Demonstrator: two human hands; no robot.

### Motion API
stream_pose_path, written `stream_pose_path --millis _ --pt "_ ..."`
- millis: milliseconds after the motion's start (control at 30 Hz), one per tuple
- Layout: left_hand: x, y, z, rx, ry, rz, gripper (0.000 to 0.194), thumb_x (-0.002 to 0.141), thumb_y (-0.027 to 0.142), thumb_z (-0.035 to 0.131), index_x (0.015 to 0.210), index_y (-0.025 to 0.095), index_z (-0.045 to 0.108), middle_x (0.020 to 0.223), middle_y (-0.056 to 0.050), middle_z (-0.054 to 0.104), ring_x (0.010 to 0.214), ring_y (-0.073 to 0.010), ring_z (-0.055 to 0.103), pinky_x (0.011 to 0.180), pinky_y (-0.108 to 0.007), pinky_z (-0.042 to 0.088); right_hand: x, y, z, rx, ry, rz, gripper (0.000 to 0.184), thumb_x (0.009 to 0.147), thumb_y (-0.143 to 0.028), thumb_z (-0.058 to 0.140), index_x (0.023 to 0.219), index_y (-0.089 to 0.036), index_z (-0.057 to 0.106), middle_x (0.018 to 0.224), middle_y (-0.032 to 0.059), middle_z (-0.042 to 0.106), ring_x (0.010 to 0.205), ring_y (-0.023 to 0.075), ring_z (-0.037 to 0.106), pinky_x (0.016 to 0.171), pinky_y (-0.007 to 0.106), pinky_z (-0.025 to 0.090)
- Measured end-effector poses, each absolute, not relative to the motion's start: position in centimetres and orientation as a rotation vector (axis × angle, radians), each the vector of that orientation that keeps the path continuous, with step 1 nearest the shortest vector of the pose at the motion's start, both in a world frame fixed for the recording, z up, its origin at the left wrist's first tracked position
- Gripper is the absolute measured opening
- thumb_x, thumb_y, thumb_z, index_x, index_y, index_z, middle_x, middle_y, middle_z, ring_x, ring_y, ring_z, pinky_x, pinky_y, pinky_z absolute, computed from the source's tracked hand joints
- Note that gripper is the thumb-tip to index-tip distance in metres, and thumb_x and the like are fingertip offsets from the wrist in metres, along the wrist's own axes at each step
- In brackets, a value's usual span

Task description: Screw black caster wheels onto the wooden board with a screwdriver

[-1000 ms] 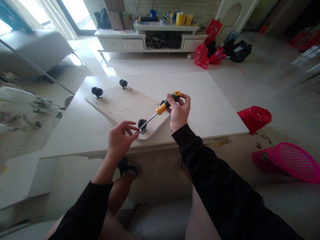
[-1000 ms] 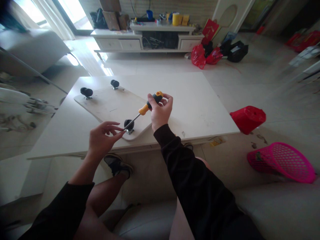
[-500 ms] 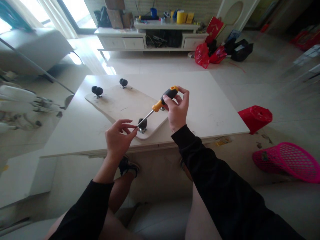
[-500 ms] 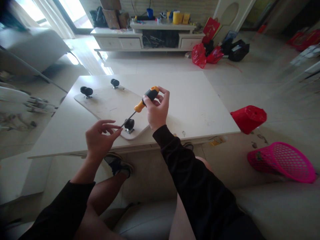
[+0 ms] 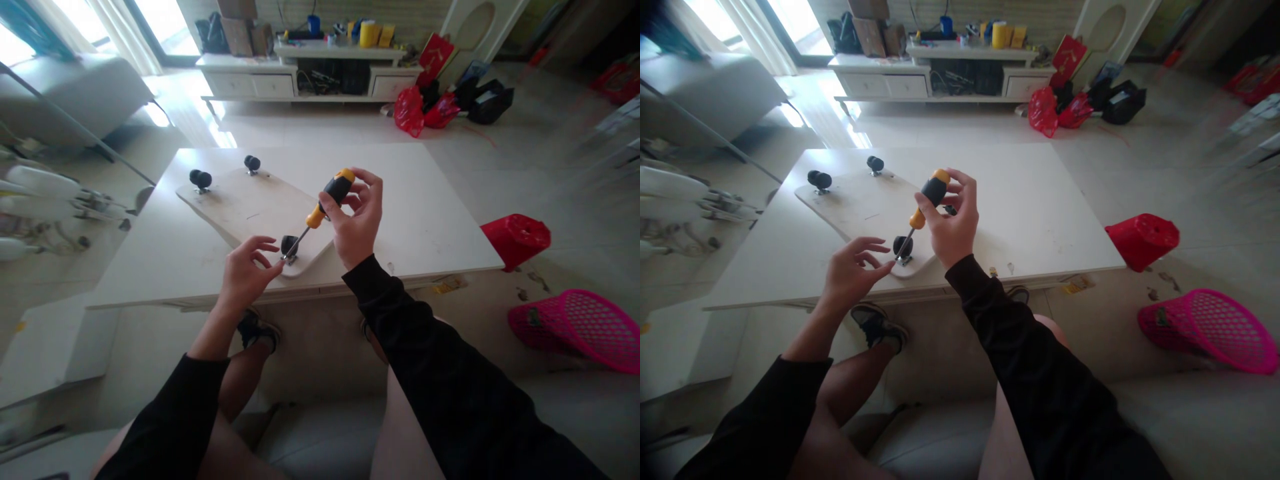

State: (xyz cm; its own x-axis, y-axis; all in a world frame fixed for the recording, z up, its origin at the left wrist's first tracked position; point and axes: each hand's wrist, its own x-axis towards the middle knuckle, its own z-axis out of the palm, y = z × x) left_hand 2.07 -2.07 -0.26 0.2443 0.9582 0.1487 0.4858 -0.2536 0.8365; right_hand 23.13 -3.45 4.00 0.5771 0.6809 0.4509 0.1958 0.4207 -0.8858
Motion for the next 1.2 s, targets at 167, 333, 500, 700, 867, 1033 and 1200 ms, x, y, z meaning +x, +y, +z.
stream_pose_path --millis 167,333,500,700,867,1033,1200 --pt "1.6 -1.8 -0.3 1.851 1.395 0.917 0.03 0.076 0.027 0.074 0.106 0.021 0.074 0.1 -0.005 0.081 0.064 -0.0132 0.067 0.06 -0.026 0.049 22.4 -4.3 4.6 -1.126 -0.99 0.407 0.054 0.08 -0.047 0.082 0.125 -0.035 0.054 0.112 -0.0011 0.066 0.088 0.0129 0.067 0.062 0.025 0.058" --pt "1.7 -1.6 -0.4 1.859 1.434 0.927 0.026 0.077 0.025 0.07 0.102 0.02 0.075 0.099 -0.005 0.08 0.065 -0.0134 0.067 0.063 -0.027 0.049 22.0 -4.5 4.6 -1.105 -1.044 0.423 0.053 0.078 -0.044 0.084 0.123 -0.035 0.056 0.111 -0.0032 0.068 0.083 0.0105 0.066 0.057 0.021 0.056" --pt "1.7 -1.7 -0.1 1.836 1.443 0.95 0.025 0.077 0.023 0.069 0.1 0.019 0.075 0.098 -0.006 0.08 0.064 -0.0127 0.065 0.064 -0.028 0.05 21.9 -4.3 4.3 -1.105 -1.072 0.419 0.052 0.079 -0.04 0.083 0.123 -0.034 0.056 0.111 -0.0036 0.068 0.082 0.0096 0.066 0.057 0.021 0.056" --pt "1.8 -1.8 0.0 1.802 1.461 0.963 0.025 0.076 0.023 0.069 0.101 0.019 0.075 0.096 -0.004 0.08 0.063 -0.0122 0.065 0.064 -0.026 0.051 21.6 -3.9 3.7 -1.1 -1.07 0.396 0.052 0.077 -0.034 0.083 0.122 -0.033 0.057 0.11 -0.0027 0.067 0.08 0.0094 0.066 0.055 0.019 0.055" --pt "1.8 -1.7 0.0 1.798 1.458 0.973 0.025 0.076 0.022 0.069 0.1 0.019 0.074 0.097 -0.005 0.08 0.063 -0.0121 0.065 0.065 -0.027 0.052 21.5 -3.7 3.5 -1.101 -1.084 0.387 0.053 0.077 -0.033 0.084 0.122 -0.034 0.057 0.11 -0.0025 0.067 0.081 0.0095 0.066 0.054 0.018 0.055" --pt "1.8 -1.8 0.1 1.797 1.457 0.973 0.024 0.077 0.022 0.069 0.099 0.018 0.074 0.097 -0.005 0.08 0.064 -0.0122 0.066 0.066 -0.027 0.052 21.5 -3.7 3.4 -1.107 -1.079 0.394 0.052 0.077 -0.033 0.084 0.122 -0.034 0.057 0.11 -0.0025 0.067 0.081 0.0093 0.066 0.054 0.018 0.055" --pt "1.9 -1.8 0.2 1.795 1.462 0.968 0.024 0.076 0.022 0.069 0.099 0.018 0.074 0.096 -0.005 0.08 0.064 -0.0122 0.065 0.065 -0.027 0.052 21.4 -3.7 3.4 -1.117 -1.09 0.388 0.052 0.078 -0.033 0.084 0.122 -0.034 0.057 0.111 -0.0023 0.067 0.081 0.0093 0.067 0.055 0.018 0.056"
